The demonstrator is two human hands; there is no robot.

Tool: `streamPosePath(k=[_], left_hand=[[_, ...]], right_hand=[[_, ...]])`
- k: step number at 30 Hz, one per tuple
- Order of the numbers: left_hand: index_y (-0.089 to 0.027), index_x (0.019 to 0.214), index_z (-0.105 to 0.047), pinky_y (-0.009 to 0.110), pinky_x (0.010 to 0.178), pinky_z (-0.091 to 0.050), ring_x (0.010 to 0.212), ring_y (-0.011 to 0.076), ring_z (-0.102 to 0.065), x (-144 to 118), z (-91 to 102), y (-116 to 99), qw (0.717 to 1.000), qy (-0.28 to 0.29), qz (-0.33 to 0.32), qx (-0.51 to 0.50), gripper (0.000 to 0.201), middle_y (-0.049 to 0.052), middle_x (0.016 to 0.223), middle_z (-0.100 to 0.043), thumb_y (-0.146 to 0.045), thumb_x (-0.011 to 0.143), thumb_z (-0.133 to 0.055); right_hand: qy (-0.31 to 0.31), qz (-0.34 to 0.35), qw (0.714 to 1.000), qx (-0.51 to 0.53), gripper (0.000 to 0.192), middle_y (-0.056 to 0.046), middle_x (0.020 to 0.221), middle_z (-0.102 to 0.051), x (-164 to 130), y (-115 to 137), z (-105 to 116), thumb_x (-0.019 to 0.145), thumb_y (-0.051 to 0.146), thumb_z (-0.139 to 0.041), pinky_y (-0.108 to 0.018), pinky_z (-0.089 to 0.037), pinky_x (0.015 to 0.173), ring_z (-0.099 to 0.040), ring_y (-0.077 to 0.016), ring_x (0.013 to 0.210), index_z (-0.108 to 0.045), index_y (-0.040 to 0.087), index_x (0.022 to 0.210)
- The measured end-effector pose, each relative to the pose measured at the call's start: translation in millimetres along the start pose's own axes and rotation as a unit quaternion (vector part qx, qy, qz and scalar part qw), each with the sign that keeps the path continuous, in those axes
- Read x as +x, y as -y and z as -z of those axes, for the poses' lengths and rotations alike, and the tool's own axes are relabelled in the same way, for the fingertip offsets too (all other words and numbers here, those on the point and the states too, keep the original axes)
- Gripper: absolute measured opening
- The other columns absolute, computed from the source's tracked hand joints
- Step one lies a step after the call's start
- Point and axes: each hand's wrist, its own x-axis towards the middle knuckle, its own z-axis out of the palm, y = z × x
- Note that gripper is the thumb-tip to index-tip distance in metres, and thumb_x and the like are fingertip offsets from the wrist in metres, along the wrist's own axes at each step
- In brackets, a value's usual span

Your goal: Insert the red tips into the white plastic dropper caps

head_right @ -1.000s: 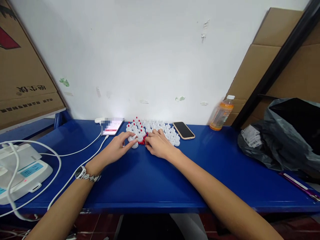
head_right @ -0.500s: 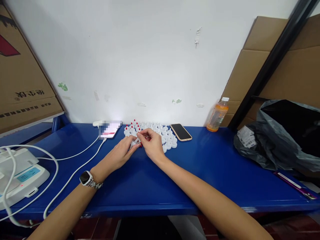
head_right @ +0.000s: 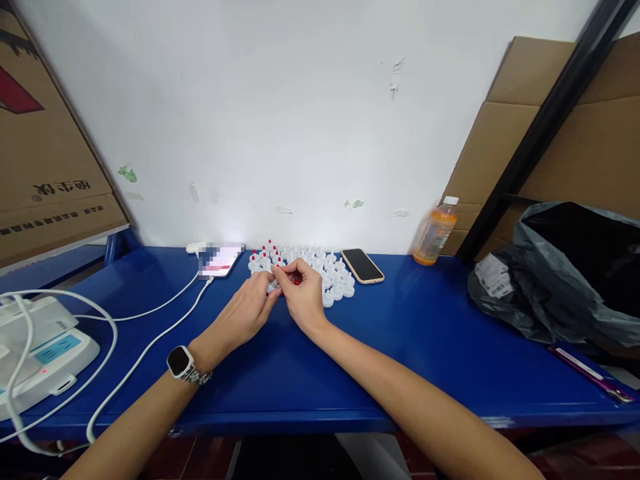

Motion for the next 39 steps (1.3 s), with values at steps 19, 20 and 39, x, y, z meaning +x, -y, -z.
streamPosePath(k=[19, 20, 39], left_hand=[[-0.014, 0.109, -0.048, 0.042, 0.082, -0.049, 0.093, 0.0253, -0.053, -0.2, 2.8, 5.5, 0.999, -0.012, -0.008, -0.037, 0.027, 0.012, 0.100, -0.055, -0.033, 0.104, -0.029], [-0.014, 0.109, -0.048, 0.042, 0.082, -0.049, 0.093, 0.0254, -0.054, -0.1, 3.0, 4.7, 0.999, -0.010, -0.007, -0.041, 0.027, 0.012, 0.101, -0.055, -0.033, 0.104, -0.030], [-0.020, 0.097, -0.065, 0.039, 0.081, -0.046, 0.090, 0.0239, -0.056, -2.8, 17.4, 49.7, 0.994, 0.026, 0.095, -0.047, 0.026, 0.006, 0.093, -0.058, -0.044, 0.091, -0.056]], right_hand=[[0.079, -0.026, 0.996, 0.040, 0.030, 0.001, 0.067, -0.060, -0.3, 1.0, 6.4, 0.079, 0.045, -0.074, -0.026, -0.045, 0.058, -0.053, -0.0119, 0.059, -0.058, 0.020, 0.072], [0.084, -0.028, 0.995, 0.042, 0.031, 0.001, 0.067, -0.060, 0.3, 2.0, 6.6, 0.079, 0.045, -0.074, -0.026, -0.045, 0.057, -0.053, -0.0120, 0.059, -0.058, 0.020, 0.072], [0.357, 0.065, 0.870, -0.334, 0.008, 0.005, 0.062, -0.057, 8.9, 12.7, 33.5, 0.075, 0.014, -0.060, -0.023, -0.037, 0.057, -0.052, -0.0104, 0.056, -0.060, 0.021, 0.079]])
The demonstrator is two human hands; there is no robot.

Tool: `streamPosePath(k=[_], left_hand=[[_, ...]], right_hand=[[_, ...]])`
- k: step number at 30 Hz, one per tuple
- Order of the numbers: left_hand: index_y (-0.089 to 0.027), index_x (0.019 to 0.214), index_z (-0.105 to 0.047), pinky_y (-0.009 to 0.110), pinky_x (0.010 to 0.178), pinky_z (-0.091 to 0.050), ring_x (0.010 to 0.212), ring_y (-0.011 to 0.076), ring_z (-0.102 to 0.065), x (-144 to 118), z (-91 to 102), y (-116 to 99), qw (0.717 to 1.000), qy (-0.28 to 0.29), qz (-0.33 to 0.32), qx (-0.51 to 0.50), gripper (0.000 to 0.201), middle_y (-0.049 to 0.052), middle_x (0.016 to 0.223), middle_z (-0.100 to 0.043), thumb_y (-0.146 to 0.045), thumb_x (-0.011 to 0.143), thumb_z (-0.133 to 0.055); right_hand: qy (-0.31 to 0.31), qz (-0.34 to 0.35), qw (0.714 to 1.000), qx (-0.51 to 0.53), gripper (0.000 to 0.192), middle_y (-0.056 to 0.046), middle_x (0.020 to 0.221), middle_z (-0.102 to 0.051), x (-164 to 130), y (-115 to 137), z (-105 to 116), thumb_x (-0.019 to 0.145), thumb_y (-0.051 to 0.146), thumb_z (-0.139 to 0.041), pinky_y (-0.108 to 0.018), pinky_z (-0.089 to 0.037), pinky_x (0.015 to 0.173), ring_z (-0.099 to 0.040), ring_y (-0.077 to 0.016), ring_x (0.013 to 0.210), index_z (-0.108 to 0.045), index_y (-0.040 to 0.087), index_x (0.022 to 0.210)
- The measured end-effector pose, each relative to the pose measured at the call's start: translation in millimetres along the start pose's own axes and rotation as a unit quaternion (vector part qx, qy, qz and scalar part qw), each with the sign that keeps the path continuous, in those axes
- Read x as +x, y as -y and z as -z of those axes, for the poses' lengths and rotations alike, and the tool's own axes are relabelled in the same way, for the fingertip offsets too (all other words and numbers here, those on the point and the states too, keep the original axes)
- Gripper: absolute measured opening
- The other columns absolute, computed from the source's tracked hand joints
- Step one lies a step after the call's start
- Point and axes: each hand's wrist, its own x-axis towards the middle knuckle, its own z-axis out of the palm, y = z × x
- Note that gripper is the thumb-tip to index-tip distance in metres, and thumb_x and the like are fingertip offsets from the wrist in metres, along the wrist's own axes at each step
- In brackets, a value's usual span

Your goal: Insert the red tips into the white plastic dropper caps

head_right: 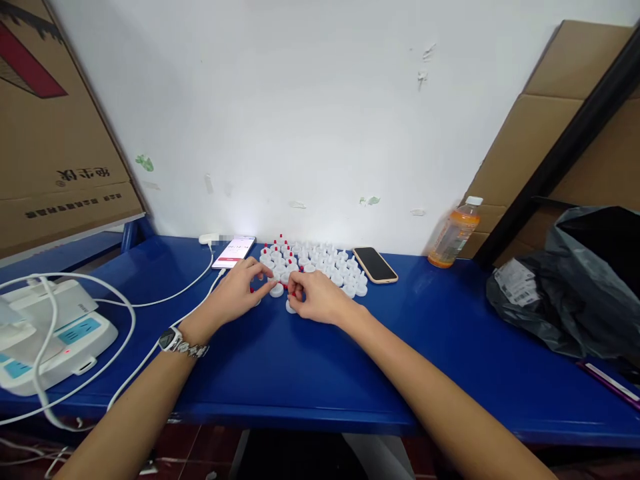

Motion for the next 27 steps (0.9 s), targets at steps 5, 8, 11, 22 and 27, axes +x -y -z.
streamPosePath(k=[5, 8, 11, 22, 27], left_hand=[[-0.020, 0.098, -0.069, 0.042, 0.087, -0.045, 0.095, 0.0259, -0.053, -2.8, -6.7, -2.1, 0.999, 0.003, -0.005, 0.040, 0.028, 0.007, 0.098, -0.058, -0.046, 0.088, -0.061], [-0.022, 0.095, -0.069, 0.044, 0.088, -0.043, 0.095, 0.0263, -0.053, -2.9, -8.1, -3.1, 0.999, 0.016, 0.001, 0.049, 0.021, 0.006, 0.099, -0.058, -0.040, 0.089, -0.062], [-0.023, 0.095, -0.068, 0.043, 0.086, -0.044, 0.095, 0.0258, -0.054, -2.1, -5.8, -1.5, 0.999, 0.021, -0.001, 0.040, 0.016, 0.006, 0.100, -0.060, -0.036, 0.091, -0.058], [-0.021, 0.101, -0.055, 0.030, 0.072, -0.047, 0.089, 0.0198, -0.065, 0.4, 8.5, -6.0, 0.988, -0.020, 0.014, -0.155, 0.016, 0.004, 0.097, -0.068, -0.035, 0.097, -0.046], [-0.022, 0.101, -0.051, 0.028, 0.071, -0.047, 0.088, 0.0184, -0.063, 0.3, 5.2, -14.3, 0.983, -0.031, 0.005, -0.180, 0.016, 0.004, 0.094, -0.064, -0.036, 0.099, -0.042]], right_hand=[[-0.067, -0.001, 0.997, -0.032, 0.003, 0.004, 0.060, -0.057, 15.7, 1.5, 3.4, 0.081, 0.021, -0.060, -0.025, -0.035, 0.057, -0.050, -0.0117, 0.055, -0.063, 0.020, 0.082], [-0.055, -0.013, 0.996, -0.064, 0.008, 0.001, 0.066, -0.063, 31.1, -3.2, 5.6, 0.078, 0.016, -0.058, -0.026, -0.035, 0.059, -0.054, -0.0131, 0.060, -0.065, 0.020, 0.079], [0.016, -0.001, 0.992, -0.128, 0.009, 0.000, 0.067, -0.066, 43.4, -9.6, 7.1, 0.075, 0.016, -0.061, -0.027, -0.035, 0.062, -0.055, -0.0148, 0.063, -0.069, 0.020, 0.076], [0.096, 0.021, 0.972, -0.212, 0.009, -0.002, 0.065, -0.068, 59.9, -14.6, 1.8, 0.071, 0.016, -0.072, -0.030, -0.034, 0.069, -0.059, -0.0186, 0.068, -0.070, 0.022, 0.064], [0.038, 0.032, 0.987, -0.154, 0.008, -0.003, 0.071, -0.069, 55.1, -18.1, 6.3, 0.073, 0.014, -0.065, -0.030, -0.039, 0.071, -0.060, -0.0191, 0.074, -0.068, 0.020, 0.069]])
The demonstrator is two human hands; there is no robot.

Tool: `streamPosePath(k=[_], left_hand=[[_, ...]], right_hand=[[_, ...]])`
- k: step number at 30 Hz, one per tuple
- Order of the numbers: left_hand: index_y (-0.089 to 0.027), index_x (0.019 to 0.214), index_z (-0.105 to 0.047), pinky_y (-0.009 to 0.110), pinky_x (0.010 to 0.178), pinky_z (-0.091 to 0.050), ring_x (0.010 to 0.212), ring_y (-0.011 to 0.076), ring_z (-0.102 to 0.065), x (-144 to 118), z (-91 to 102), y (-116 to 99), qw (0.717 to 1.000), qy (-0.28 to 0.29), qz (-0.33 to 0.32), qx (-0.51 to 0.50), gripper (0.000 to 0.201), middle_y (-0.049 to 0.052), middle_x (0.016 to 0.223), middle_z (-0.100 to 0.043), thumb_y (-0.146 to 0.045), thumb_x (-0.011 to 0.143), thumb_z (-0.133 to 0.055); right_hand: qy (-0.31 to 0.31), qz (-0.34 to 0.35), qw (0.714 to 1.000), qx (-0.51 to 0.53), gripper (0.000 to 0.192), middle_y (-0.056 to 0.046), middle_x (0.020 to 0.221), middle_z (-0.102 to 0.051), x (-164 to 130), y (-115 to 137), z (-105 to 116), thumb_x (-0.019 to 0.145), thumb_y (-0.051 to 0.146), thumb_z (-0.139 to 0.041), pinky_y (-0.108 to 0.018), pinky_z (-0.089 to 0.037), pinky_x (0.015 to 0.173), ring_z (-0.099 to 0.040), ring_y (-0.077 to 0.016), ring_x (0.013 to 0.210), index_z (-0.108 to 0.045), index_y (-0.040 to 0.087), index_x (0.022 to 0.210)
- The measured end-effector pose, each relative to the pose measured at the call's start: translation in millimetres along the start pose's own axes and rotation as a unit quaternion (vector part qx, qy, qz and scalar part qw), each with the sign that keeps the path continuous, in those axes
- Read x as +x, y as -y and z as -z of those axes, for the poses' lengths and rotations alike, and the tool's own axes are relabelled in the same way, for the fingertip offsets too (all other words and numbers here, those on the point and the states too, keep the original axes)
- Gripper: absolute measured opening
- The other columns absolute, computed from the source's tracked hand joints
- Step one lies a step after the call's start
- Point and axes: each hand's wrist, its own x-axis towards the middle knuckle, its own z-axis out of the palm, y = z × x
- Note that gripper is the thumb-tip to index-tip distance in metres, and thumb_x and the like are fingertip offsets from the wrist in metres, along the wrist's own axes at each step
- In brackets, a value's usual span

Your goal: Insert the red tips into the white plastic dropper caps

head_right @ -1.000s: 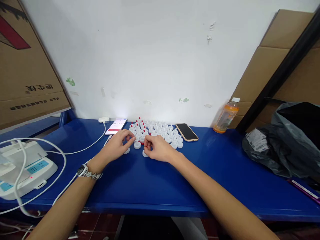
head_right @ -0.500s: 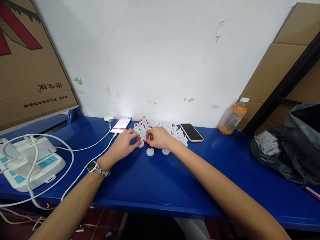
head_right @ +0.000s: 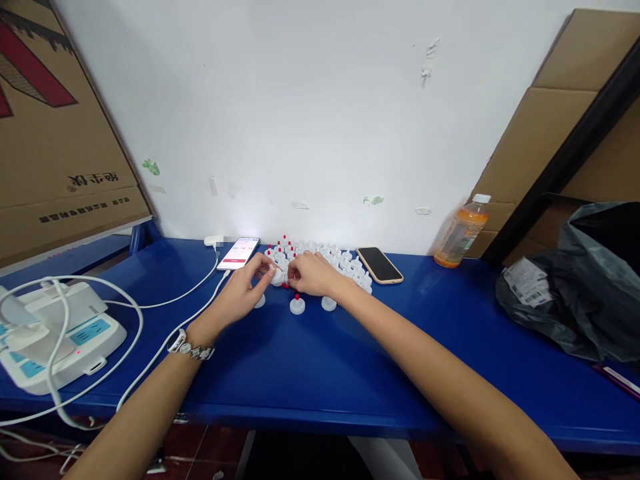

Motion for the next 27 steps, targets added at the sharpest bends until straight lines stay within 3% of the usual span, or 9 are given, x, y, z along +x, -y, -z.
streamPosePath(k=[4, 8, 11, 14, 21, 27], left_hand=[[-0.022, 0.108, -0.053, 0.031, 0.077, -0.047, 0.091, 0.0184, -0.060, 0.2, -7.6, -2.9, 1.000, 0.000, -0.006, 0.003, 0.023, 0.005, 0.101, -0.062, -0.036, 0.102, -0.036], [-0.021, 0.106, -0.058, 0.034, 0.091, -0.045, 0.101, 0.0191, -0.057, 0.6, -14.0, -7.2, 1.000, -0.012, -0.019, -0.001, 0.029, 0.007, 0.107, -0.058, -0.037, 0.103, -0.034], [-0.020, 0.101, -0.057, 0.034, 0.091, -0.044, 0.095, 0.0183, -0.057, 0.1, -16.9, -11.9, 0.999, -0.023, -0.016, -0.016, 0.036, 0.006, 0.101, -0.057, -0.039, 0.105, -0.028], [-0.020, 0.093, -0.055, 0.034, 0.087, -0.044, 0.087, 0.0183, -0.056, -1.4, -18.7, -16.1, 0.999, -0.014, -0.012, -0.028, 0.042, 0.004, 0.091, -0.058, -0.041, 0.106, -0.020], [-0.022, 0.087, -0.043, 0.027, 0.057, -0.035, 0.057, 0.0134, -0.048, -5.1, -21.3, -16.7, 0.996, 0.088, 0.018, 0.005, 0.026, -0.005, 0.067, -0.051, -0.045, 0.100, -0.040], [-0.023, 0.100, -0.042, 0.027, 0.061, -0.038, 0.065, 0.0149, -0.055, -8.0, -20.7, -14.9, 0.995, 0.097, 0.004, -0.002, 0.012, -0.002, 0.080, -0.058, -0.034, 0.097, -0.044]], right_hand=[[-0.101, -0.045, 0.973, 0.201, 0.005, -0.002, 0.077, -0.070, -14.5, -1.0, 3.8, 0.079, 0.021, -0.063, -0.029, -0.046, 0.071, -0.063, -0.0165, 0.074, -0.067, 0.018, 0.081], [-0.163, -0.102, 0.895, 0.403, 0.023, -0.002, 0.072, -0.069, -30.8, 5.9, 0.3, 0.078, 0.038, -0.071, -0.028, -0.050, 0.063, -0.064, -0.0153, 0.066, -0.064, 0.017, 0.082], [-0.206, -0.132, 0.842, 0.481, 0.033, -0.002, 0.069, -0.069, -37.1, 16.1, -3.9, 0.071, 0.047, -0.078, -0.028, -0.051, 0.061, -0.064, -0.0153, 0.063, -0.065, 0.018, 0.079], [-0.234, -0.145, 0.810, 0.518, 0.038, -0.002, 0.069, -0.070, -37.5, 26.8, -6.3, 0.067, 0.052, -0.080, -0.029, -0.053, 0.061, -0.064, -0.0154, 0.063, -0.067, 0.019, 0.078], [-0.223, -0.135, 0.802, 0.537, 0.037, -0.001, 0.068, -0.070, -37.0, 35.1, -9.5, 0.069, 0.054, -0.079, -0.028, -0.052, 0.060, -0.062, -0.0138, 0.060, -0.067, 0.020, 0.077], [-0.221, -0.126, 0.797, 0.547, 0.036, 0.000, 0.066, -0.068, -38.5, 32.6, -11.1, 0.066, 0.047, -0.083, -0.027, -0.050, 0.059, -0.060, -0.0122, 0.058, -0.062, 0.019, 0.072]])
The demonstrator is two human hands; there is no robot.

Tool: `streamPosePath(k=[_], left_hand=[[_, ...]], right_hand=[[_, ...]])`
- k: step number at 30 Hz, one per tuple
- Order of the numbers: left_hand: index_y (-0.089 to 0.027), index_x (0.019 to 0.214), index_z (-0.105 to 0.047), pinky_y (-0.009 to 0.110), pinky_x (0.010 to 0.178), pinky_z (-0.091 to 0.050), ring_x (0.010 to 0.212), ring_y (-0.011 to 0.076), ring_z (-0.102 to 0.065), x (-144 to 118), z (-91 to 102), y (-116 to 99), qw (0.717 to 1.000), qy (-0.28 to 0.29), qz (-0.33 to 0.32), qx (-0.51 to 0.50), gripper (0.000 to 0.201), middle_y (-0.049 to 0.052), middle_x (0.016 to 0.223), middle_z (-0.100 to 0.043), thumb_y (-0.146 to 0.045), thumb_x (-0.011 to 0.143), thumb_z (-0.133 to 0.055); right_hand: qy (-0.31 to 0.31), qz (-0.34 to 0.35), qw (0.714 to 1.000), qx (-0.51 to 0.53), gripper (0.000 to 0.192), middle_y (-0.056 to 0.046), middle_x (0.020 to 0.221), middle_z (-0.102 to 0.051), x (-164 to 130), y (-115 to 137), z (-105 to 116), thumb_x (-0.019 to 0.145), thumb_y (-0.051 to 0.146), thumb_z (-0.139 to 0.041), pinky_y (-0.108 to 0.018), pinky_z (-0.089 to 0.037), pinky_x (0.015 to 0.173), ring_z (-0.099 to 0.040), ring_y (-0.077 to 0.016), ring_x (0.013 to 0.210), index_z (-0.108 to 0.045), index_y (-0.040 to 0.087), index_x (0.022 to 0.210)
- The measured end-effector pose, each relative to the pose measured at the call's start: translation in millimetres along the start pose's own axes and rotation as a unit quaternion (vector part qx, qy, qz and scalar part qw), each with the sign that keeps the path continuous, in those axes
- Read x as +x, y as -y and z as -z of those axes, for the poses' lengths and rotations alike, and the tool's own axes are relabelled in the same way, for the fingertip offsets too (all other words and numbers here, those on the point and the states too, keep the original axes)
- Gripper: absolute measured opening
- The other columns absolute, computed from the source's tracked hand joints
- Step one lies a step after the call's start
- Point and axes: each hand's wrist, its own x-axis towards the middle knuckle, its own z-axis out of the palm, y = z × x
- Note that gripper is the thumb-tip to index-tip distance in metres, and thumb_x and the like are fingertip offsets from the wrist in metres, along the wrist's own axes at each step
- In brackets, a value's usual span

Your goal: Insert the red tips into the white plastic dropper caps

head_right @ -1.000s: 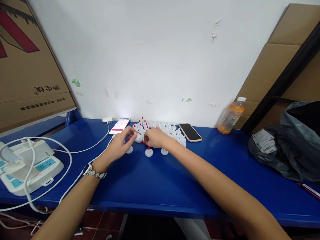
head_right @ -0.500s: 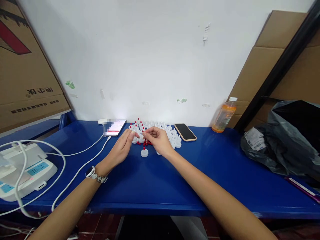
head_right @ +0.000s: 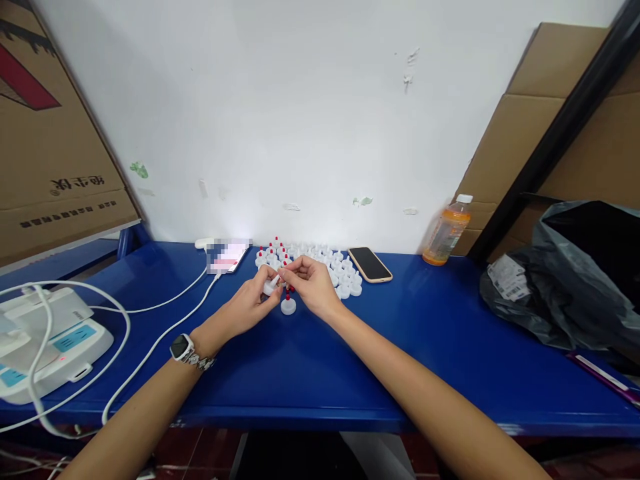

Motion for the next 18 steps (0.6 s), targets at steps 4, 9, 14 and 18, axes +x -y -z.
streamPosePath(k=[4, 9, 14, 18], left_hand=[[-0.023, 0.105, -0.042, 0.027, 0.058, -0.037, 0.063, 0.0152, -0.055, -0.8, -0.2, -1.8, 1.000, 0.008, 0.016, 0.003, 0.013, -0.001, 0.082, -0.061, -0.033, 0.096, -0.045], [-0.022, 0.105, -0.040, 0.027, 0.061, -0.040, 0.070, 0.0168, -0.061, 0.5, -3.1, -8.9, 1.000, -0.024, 0.004, -0.004, 0.017, 0.000, 0.086, -0.061, -0.029, 0.092, -0.050], [-0.021, 0.116, -0.037, 0.026, 0.060, -0.041, 0.069, 0.0168, -0.062, 0.3, -4.7, -11.5, 0.999, -0.038, 0.012, -0.017, 0.028, 0.004, 0.095, -0.063, -0.026, 0.091, -0.050], [-0.021, 0.123, -0.034, 0.027, 0.065, -0.044, 0.074, 0.0169, -0.064, -0.4, -2.9, -10.9, 0.999, -0.031, 0.005, -0.039, 0.038, 0.007, 0.102, -0.065, -0.022, 0.089, -0.052]], right_hand=[[0.001, 0.011, 1.000, -0.007, 0.036, 0.000, 0.064, -0.067, -1.2, -2.0, -2.7, 0.066, 0.049, -0.083, -0.028, -0.051, 0.060, -0.060, -0.0133, 0.058, -0.061, 0.020, 0.069], [-0.075, 0.043, 0.996, 0.008, 0.034, 0.000, 0.067, -0.066, -5.3, -8.1, -12.7, 0.068, 0.046, -0.082, -0.028, -0.049, 0.060, -0.060, -0.0134, 0.061, -0.060, 0.019, 0.068], [-0.093, 0.093, 0.990, -0.045, 0.028, 0.001, 0.066, -0.062, -8.6, -9.8, -20.1, 0.078, 0.043, -0.075, -0.026, -0.045, 0.058, -0.054, -0.0117, 0.059, -0.062, 0.019, 0.072], [-0.075, 0.108, 0.990, -0.049, 0.028, 0.002, 0.065, -0.058, -7.5, -7.4, -22.6, 0.079, 0.039, -0.073, -0.026, -0.044, 0.060, -0.052, -0.0114, 0.060, -0.057, 0.019, 0.069]])
